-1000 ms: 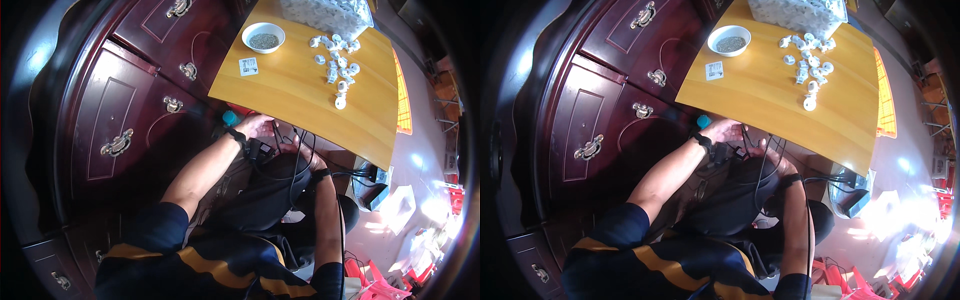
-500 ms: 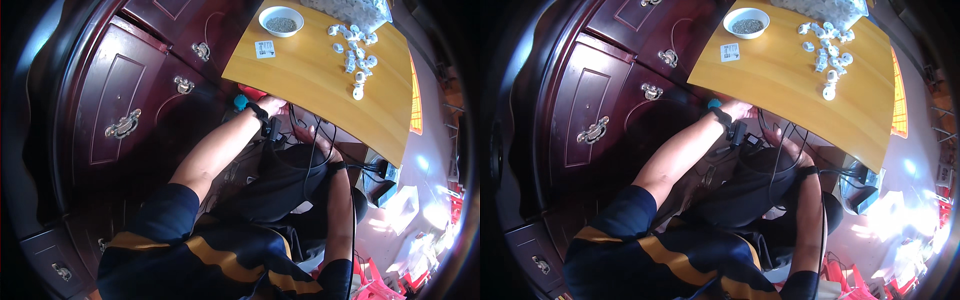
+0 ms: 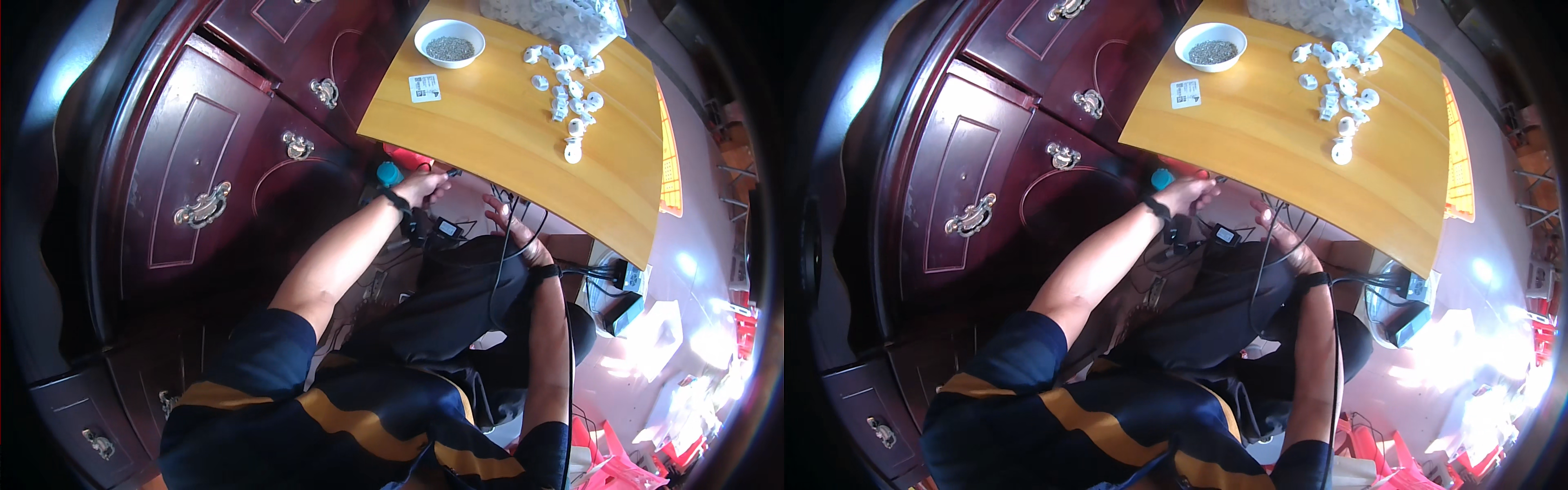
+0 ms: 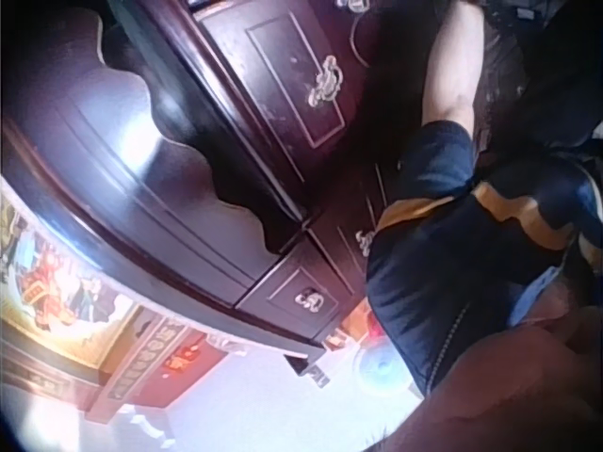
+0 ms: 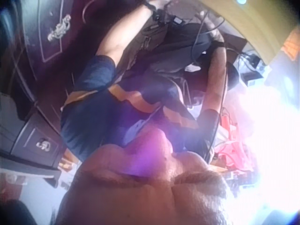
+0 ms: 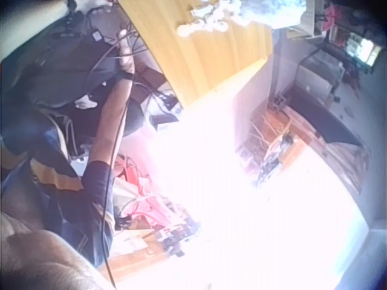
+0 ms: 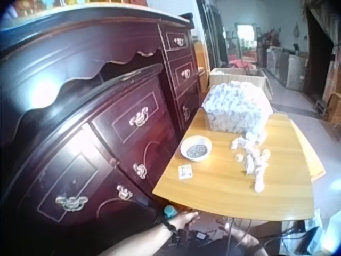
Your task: The person connects a power cord to a power strip and picks up an electric screwdriver. They then pick up a screw and a white plastic component and use the screwdriver to drive the screw into the component.
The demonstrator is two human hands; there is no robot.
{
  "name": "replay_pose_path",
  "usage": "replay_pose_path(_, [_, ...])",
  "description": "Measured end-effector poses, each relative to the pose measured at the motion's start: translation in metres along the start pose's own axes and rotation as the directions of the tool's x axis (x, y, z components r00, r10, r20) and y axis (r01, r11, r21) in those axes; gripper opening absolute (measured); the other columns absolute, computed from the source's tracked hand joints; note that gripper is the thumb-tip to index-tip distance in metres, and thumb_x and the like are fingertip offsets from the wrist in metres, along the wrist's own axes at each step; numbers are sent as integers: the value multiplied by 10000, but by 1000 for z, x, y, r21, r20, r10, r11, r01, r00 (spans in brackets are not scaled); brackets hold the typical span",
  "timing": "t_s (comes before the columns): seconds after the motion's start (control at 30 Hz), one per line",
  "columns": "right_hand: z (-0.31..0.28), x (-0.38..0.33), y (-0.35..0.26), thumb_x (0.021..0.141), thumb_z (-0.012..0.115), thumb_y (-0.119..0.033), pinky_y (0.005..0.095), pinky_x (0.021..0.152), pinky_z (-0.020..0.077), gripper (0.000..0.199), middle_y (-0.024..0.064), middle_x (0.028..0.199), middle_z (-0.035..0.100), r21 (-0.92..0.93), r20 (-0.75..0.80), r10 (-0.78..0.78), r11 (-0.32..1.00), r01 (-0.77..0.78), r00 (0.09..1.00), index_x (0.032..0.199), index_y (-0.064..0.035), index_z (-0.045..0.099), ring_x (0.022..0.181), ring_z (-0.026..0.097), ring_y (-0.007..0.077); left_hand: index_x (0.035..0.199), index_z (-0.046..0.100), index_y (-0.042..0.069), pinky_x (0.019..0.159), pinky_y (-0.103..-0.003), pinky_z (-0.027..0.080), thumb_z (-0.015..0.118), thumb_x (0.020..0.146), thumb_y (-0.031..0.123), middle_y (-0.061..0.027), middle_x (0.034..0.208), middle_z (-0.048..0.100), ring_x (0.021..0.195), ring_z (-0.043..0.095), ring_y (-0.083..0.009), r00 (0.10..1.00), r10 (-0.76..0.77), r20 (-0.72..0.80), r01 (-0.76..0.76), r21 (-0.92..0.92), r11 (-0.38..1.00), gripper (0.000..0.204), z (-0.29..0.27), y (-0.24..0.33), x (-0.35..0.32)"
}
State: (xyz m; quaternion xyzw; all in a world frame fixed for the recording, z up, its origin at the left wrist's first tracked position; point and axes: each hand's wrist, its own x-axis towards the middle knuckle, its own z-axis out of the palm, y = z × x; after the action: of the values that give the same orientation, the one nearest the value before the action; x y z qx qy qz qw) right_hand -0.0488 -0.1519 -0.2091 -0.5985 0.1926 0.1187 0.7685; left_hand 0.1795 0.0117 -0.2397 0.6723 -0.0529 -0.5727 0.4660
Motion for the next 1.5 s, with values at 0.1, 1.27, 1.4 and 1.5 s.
replay_pose_path(0.1, [5, 0, -6, 878, 538, -696, 461, 1142, 258, 913, 130, 1575, 321, 12, -131, 24, 1000, -22, 991, 1515, -64, 365, 1461, 270, 308, 809, 591, 97, 464, -301, 363, 618, 884, 231, 16, 630, 505, 513, 455, -107, 992, -82, -99, 68, -139, 988, 156, -31, -37, -7])
replay_pose_path(1.27, [-2, -101, 6, 1020, 534, -327, 348, 1003, 418, 440, 67, 1305, 614, 191, -292, -95, 969, 155, 952, 1381, -75, 532, 1175, 553, 179, 1093, 630, 30, 821, -326, 474, 504, 1036, 285, 15, 786, 530, 736, 521, -107, 591, 806, -23, -781, -265, 565, 291, -41, 65, -256])
replay_pose_path(1.4, [-4, -105, 6, 1021, 526, -320, 346, 1006, 415, 436, 55, 1324, 605, 206, -289, -86, 967, 149, 953, 1383, -78, 531, 1190, 540, 166, 1078, 633, 13, 779, -304, 470, 526, 1018, 297, 10, 749, 529, 703, 519, -104, 565, 825, -11, -802, -243, 546, 310, -44, 73, -279])
replay_pose_path(1.5, [1, -104, 5, 1019, 530, -324, 340, 1011, 406, 430, 54, 1341, 597, 195, -293, -71, 972, 132, 953, 1377, -87, 541, 1202, 529, 152, 1054, 638, 16, 759, -290, 465, 556, 999, 348, 10, 733, 526, 699, 517, -100, 565, 825, -2, -798, -254, 546, 347, -53, 65, -293])
